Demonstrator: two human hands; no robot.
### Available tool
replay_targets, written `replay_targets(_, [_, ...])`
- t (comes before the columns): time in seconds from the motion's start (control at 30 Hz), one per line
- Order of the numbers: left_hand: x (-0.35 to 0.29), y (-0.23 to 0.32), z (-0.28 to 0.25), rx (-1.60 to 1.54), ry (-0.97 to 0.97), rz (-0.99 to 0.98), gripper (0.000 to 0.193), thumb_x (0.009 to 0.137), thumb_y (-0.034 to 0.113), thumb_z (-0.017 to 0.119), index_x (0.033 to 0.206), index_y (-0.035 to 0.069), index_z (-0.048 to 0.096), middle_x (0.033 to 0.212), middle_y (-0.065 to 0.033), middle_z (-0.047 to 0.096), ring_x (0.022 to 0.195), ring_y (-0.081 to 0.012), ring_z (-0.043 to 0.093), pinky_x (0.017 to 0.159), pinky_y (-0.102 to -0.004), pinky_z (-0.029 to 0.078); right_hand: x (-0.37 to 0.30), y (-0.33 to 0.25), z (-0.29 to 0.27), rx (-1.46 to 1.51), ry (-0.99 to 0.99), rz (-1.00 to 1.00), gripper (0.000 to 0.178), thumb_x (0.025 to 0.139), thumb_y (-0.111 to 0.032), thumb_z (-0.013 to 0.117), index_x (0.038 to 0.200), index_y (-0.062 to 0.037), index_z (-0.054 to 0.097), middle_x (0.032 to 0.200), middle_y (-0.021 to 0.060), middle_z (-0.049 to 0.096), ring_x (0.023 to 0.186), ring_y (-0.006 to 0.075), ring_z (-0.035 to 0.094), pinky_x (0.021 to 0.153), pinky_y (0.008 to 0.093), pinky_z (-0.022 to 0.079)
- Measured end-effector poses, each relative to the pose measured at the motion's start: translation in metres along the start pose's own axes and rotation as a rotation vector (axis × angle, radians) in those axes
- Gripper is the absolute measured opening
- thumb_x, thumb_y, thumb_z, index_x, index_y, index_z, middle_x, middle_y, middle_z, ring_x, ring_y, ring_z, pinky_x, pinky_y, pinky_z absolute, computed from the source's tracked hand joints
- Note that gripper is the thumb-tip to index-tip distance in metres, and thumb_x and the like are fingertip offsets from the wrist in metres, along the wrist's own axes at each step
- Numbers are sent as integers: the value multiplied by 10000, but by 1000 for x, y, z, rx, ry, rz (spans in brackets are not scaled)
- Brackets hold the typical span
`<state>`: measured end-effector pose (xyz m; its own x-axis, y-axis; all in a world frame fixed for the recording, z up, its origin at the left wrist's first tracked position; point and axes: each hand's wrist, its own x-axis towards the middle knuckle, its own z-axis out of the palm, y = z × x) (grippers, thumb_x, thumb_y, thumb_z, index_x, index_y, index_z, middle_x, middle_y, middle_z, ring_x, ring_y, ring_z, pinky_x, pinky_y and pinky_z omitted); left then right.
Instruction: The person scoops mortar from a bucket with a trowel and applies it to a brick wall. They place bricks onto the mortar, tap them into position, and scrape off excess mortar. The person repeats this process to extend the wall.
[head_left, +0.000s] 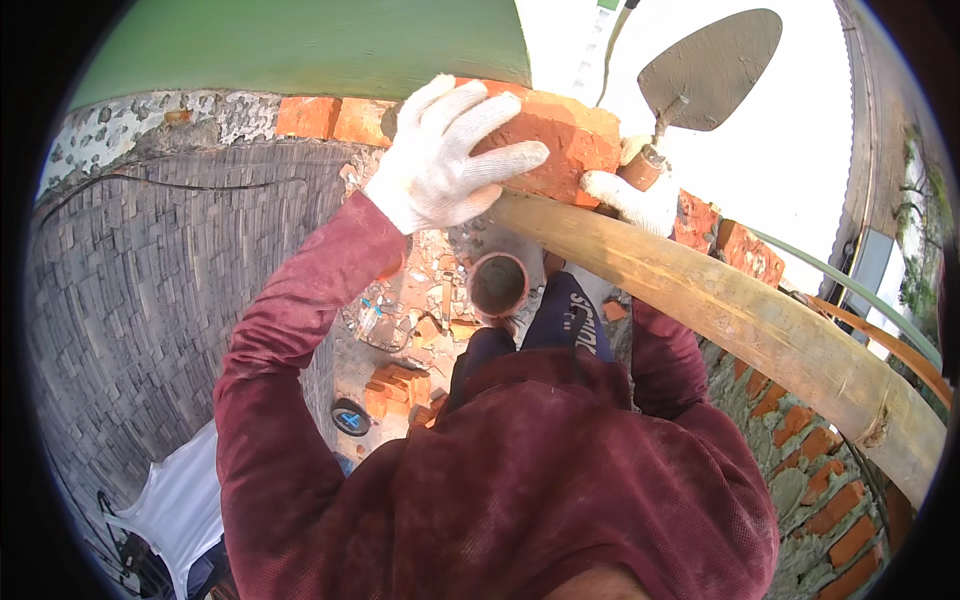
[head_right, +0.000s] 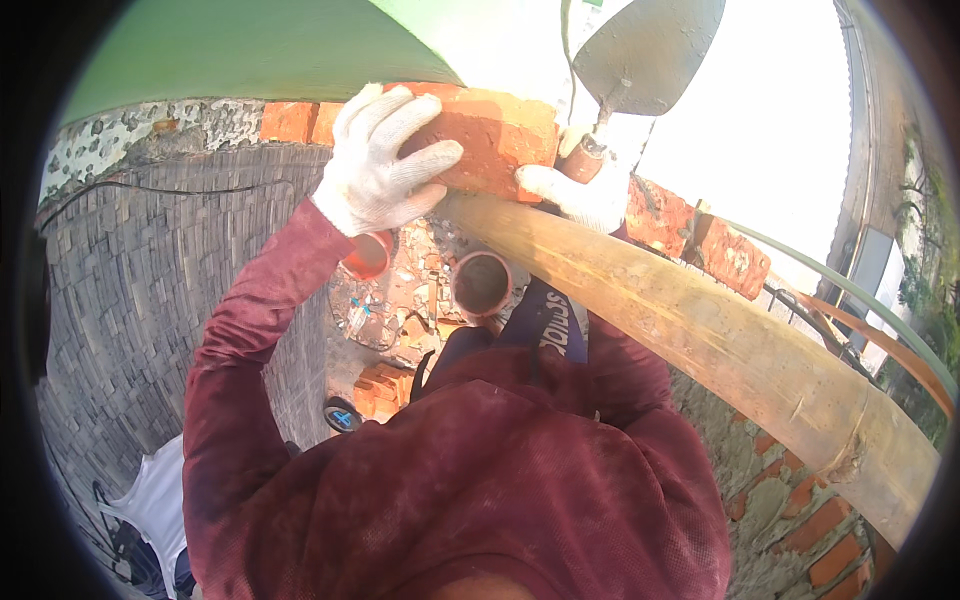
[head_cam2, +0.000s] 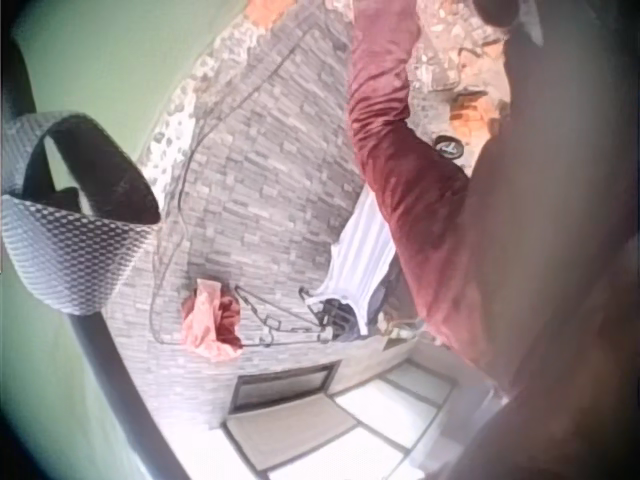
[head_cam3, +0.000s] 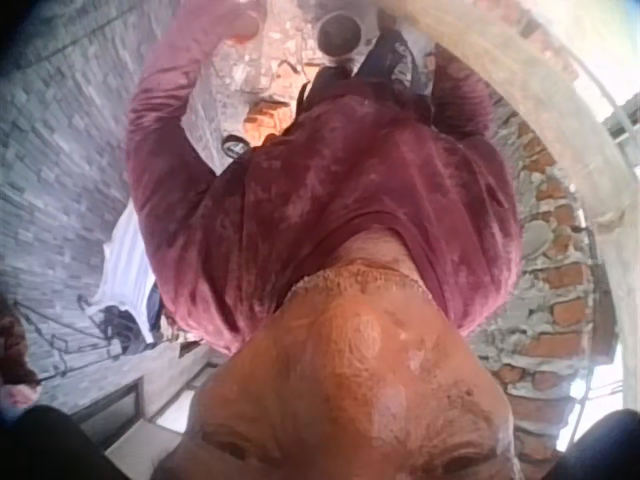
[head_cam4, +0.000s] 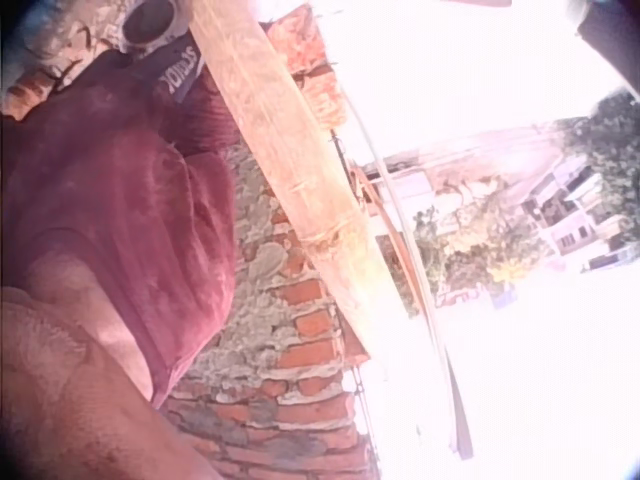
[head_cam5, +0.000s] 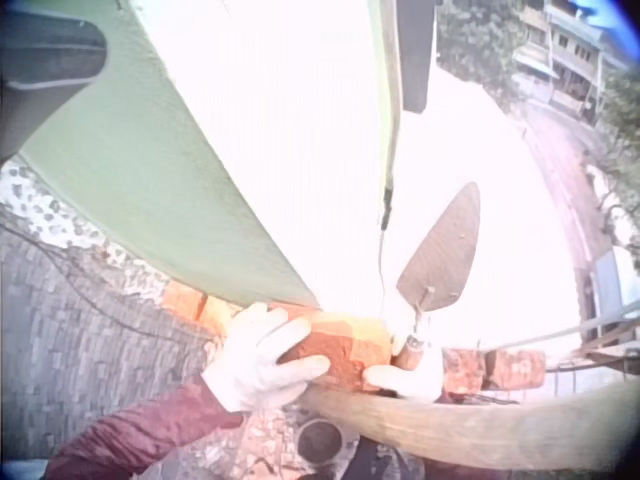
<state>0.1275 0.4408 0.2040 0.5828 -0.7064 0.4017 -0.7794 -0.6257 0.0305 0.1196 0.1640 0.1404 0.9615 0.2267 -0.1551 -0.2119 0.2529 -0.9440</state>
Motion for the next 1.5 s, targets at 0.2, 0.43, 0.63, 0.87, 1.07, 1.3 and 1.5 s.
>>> replay_targets(0.2, [-58,-8,47,-939,77,-964,822,838,279,834,1482,-25,424,1462,-177,490,1300,-289,510,1086,-432,442,1,24,-23,109,65,16,414,711,-26,871,1059,-7,647,967,91,709,866,207,689,769,361,575])
replay_targets(0.43, [-43,-18,82,-1360,-185,-1084,646,938,221,735,1459,-37,454,1340,-145,619,1221,-190,572,1028,-338,481,-10,56,-41,-80,178,128,379,727,-113,854,1023,-18,638,953,74,691,839,175,656,770,352,552])
replay_targets(0.63, [-48,-18,87,-1363,-129,-1041,675,913,210,753,1458,-49,452,1389,-163,584,1257,-217,554,1082,-342,435,-11,54,-29,-216,275,55,473,745,-185,852,1131,-1,649,1014,85,690,888,185,658,817,353,551])
replay_targets(0.87, [-28,-4,61,-1278,-60,-950,709,924,274,739,1477,-51,437,1415,-160,570,1314,-211,516,1111,-342,407,-15,-7,-28,-183,221,95,411,688,-189,866,958,-19,606,871,90,668,733,174,636,669,344,550])
replay_targets(1.07, [-66,30,90,-1016,778,-1617,861,908,484,744,1494,-39,392,1449,-163,502,1272,-262,540,1104,-367,411,-46,-56,-41,-148,267,-234,290,749,-85,766,988,-15,618,875,82,667,756,161,645,689,351,551])
replay_targets(1.3, [-109,63,166,-2081,1443,-1905,687,961,448,679,1448,62,385,1379,-181,478,1218,-353,542,1037,-607,469,-81,-108,-72,-369,354,-284,436,732,-51,791,1117,7,594,1022,109,653,916,197,632,838,380,517])
replay_targets(1.5, [-106,59,206,-2207,1383,-1994,563,965,309,658,1406,52,421,1331,-186,543,1207,-346,571,1030,-543,487,-125,-130,-93,-480,493,-302,564,718,-21,812,1227,26,574,1147,132,641,1053,228,621,965,404,487])
